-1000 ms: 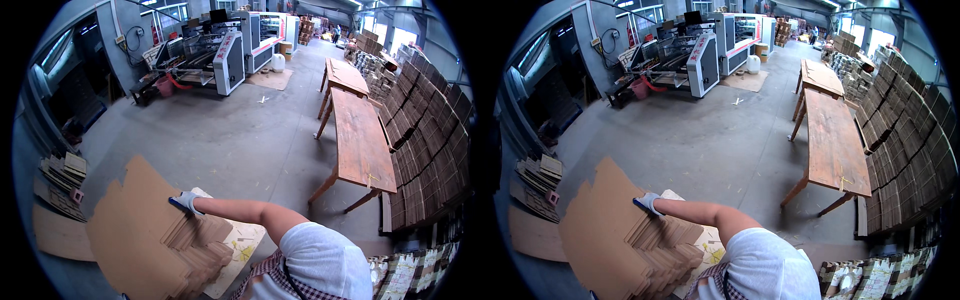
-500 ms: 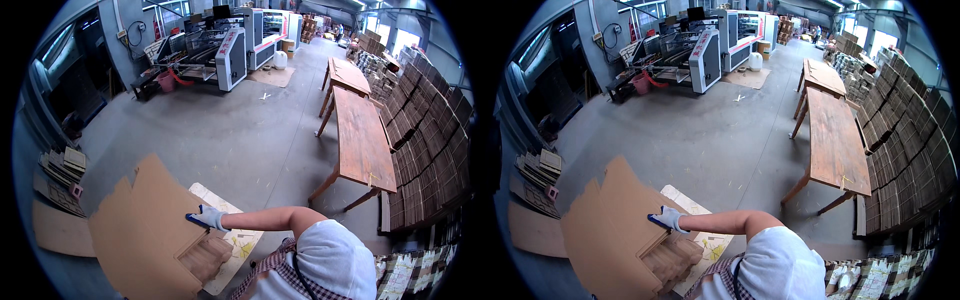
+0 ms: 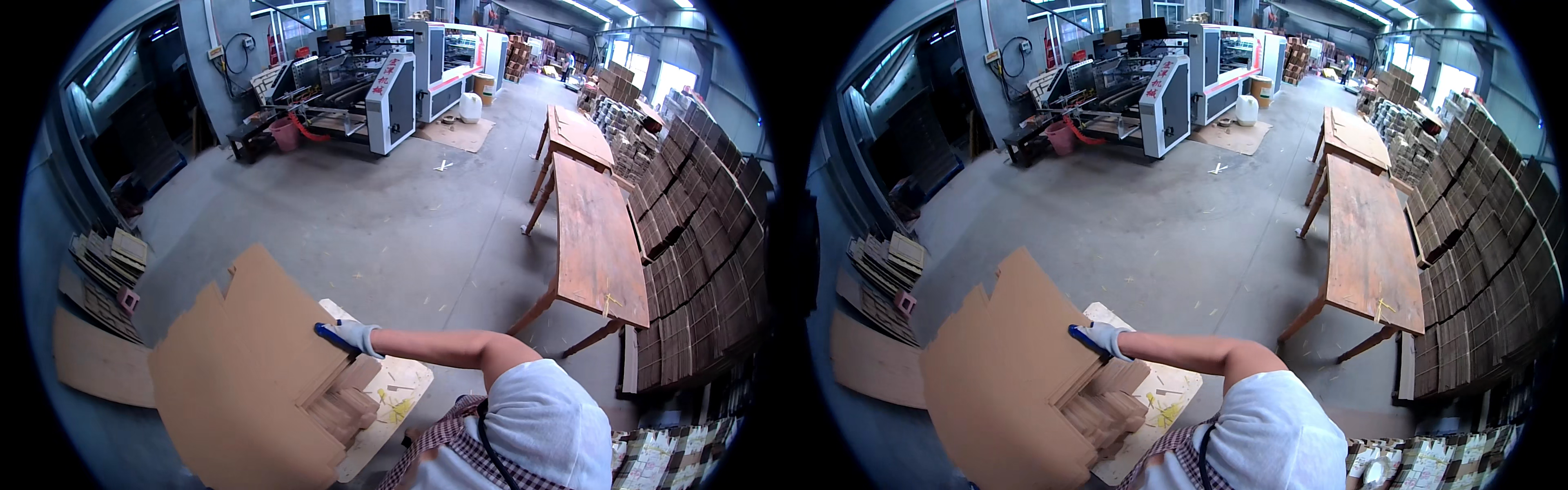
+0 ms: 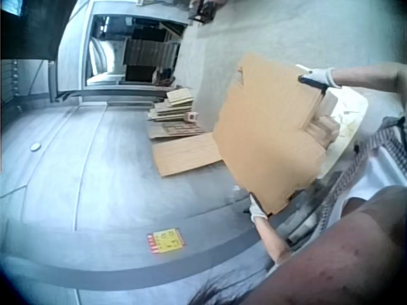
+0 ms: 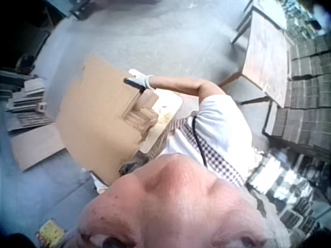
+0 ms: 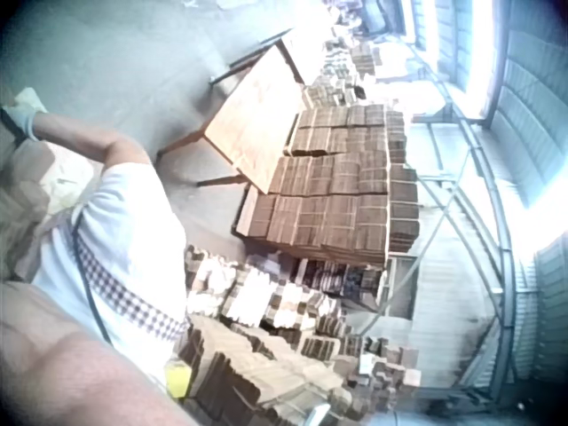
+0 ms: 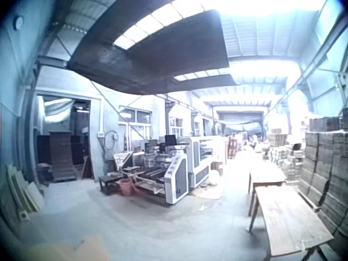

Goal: The person applies a white adhesive to a large flat cardboard sheet using a cloth applicator. After spreading the glue, the person picks up a stack of cardboard pieces and places them onto the glued surface, pressing them down to adhere.

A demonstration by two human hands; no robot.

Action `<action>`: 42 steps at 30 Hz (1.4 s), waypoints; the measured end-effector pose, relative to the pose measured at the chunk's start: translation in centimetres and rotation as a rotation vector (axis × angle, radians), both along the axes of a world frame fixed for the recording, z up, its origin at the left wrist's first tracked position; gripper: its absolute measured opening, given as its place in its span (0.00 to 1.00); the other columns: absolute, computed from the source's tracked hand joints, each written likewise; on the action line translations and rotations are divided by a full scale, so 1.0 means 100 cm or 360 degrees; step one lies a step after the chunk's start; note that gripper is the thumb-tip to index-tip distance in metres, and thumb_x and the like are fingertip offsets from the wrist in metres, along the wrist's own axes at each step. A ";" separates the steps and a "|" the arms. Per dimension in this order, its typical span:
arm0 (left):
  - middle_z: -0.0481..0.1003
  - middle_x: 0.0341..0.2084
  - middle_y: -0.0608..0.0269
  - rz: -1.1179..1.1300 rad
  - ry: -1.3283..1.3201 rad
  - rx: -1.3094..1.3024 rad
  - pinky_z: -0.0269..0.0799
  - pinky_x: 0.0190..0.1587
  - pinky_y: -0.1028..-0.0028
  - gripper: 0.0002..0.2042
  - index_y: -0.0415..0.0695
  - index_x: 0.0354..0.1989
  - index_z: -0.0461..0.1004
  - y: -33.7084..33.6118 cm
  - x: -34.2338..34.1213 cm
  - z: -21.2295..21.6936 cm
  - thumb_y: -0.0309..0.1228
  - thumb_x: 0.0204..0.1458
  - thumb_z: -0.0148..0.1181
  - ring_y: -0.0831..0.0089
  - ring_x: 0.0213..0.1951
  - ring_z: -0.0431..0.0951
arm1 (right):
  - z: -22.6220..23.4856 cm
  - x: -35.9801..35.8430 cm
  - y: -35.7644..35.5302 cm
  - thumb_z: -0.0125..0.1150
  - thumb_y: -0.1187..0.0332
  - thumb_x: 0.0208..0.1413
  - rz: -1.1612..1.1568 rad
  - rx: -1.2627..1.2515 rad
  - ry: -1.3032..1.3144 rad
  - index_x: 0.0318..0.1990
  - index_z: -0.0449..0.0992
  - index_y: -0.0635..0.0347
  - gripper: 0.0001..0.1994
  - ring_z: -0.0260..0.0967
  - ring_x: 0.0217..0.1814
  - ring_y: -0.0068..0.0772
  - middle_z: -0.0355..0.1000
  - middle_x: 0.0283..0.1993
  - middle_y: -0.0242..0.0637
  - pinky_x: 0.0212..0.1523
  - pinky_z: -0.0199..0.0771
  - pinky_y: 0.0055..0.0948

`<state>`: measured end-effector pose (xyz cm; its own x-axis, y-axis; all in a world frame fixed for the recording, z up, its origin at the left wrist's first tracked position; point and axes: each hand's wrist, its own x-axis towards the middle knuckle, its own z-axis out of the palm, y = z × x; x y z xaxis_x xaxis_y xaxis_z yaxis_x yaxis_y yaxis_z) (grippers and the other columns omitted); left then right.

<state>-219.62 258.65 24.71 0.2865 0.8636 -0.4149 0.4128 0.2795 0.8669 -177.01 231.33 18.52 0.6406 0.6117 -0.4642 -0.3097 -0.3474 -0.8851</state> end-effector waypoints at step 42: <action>0.78 0.39 0.44 -0.1328 0.0832 0.1887 0.78 0.36 0.58 0.27 0.31 0.55 0.69 -0.167 -0.068 0.089 0.46 0.62 0.56 0.55 0.35 0.79 | 0.011 0.008 -0.250 0.64 0.42 0.56 -0.0248 0.0312 0.0356 0.49 0.82 0.63 0.29 0.76 0.39 0.25 0.80 0.41 0.33 0.42 0.77 0.29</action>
<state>-226.38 241.92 33.57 0.8862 0.4323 0.1667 0.4147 -0.9005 0.1308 -176.20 206.36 19.65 0.6290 0.6061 -0.4868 -0.5397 -0.1104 -0.8346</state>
